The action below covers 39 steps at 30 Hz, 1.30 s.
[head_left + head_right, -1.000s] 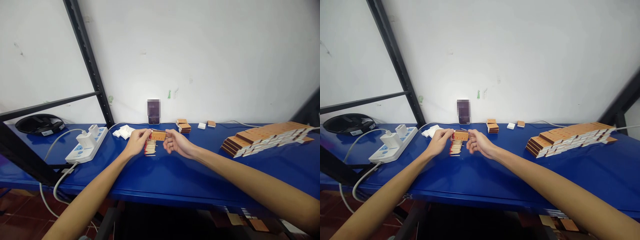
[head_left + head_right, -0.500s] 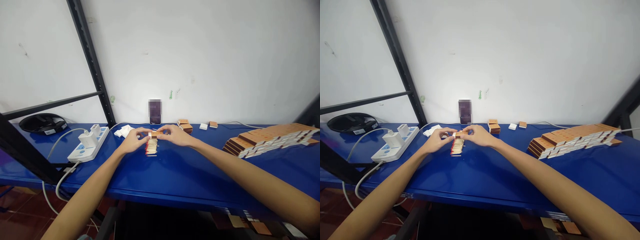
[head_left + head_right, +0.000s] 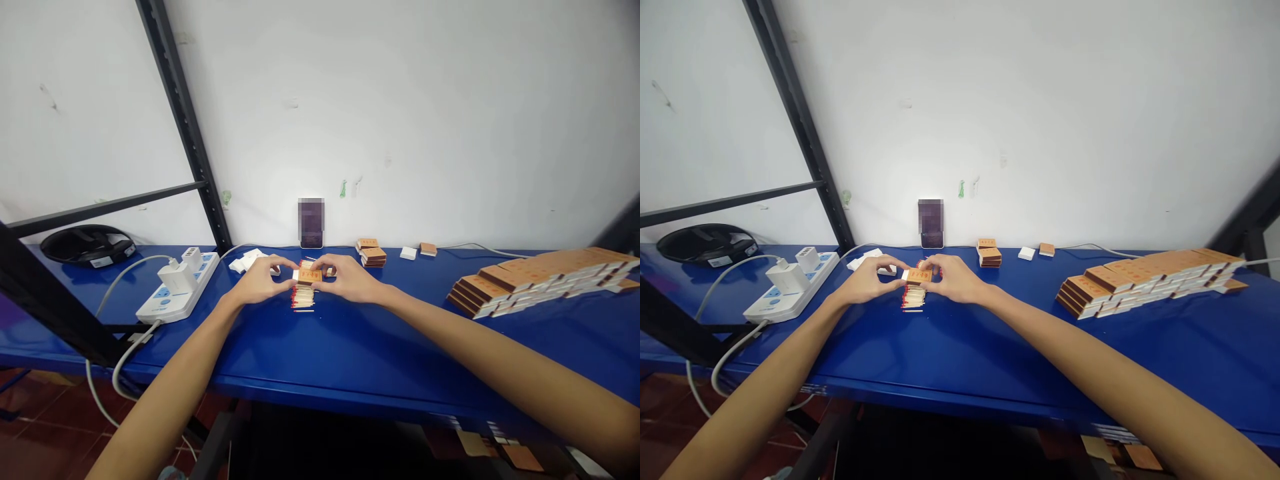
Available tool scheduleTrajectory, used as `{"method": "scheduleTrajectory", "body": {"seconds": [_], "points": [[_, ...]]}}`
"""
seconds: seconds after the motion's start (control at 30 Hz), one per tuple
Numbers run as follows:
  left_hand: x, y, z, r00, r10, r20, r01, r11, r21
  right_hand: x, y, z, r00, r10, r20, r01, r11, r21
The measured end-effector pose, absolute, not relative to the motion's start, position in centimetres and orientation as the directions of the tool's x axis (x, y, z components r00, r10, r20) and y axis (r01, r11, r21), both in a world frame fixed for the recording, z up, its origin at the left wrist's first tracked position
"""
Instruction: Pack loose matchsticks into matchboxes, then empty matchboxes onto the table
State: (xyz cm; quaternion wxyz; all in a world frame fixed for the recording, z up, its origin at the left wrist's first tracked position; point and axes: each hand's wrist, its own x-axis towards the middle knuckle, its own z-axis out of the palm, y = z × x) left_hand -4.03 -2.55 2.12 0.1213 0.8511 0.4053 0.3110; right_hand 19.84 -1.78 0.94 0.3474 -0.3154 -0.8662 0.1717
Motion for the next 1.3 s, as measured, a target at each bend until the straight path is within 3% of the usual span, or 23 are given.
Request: {"method": "scheduleTrajectory", "body": {"seconds": [0.3, 0.73, 0.93, 1.1, 1.3], "points": [[-4.0, -2.7, 2.0, 0.565, 0.712, 0.417, 0.625, -0.699, 0.346, 20.2, -1.7, -0.3, -0.613, 0.628, 0.479, 0.452, 0.776, -0.439], [-4.1, -2.4, 1.6, 0.571, 0.725, 0.385, 0.663, -0.684, 0.303, 25.1, -2.3, -0.1, -0.547, 0.711, 0.441, 0.575, 0.702, -0.419], [-4.0, -2.6, 1.8, 0.556, 0.732, 0.394, 0.658, -0.677, 0.329, 27.8, -1.9, 2.0, -0.305, 0.796, 0.523, 0.747, 0.54, -0.388], [-3.9, -2.9, 2.0, 0.54, 0.743, 0.395, 0.676, -0.663, 0.322, 29.4, -0.5, 4.0, -0.183, 0.833, 0.522, 0.91, 0.345, -0.232], [-3.9, -2.9, 2.2, 0.531, 0.743, 0.407, 0.676, -0.661, 0.325, 29.2, 2.6, 4.2, -0.201, 0.921, 0.335, 0.963, 0.248, -0.103]]}}
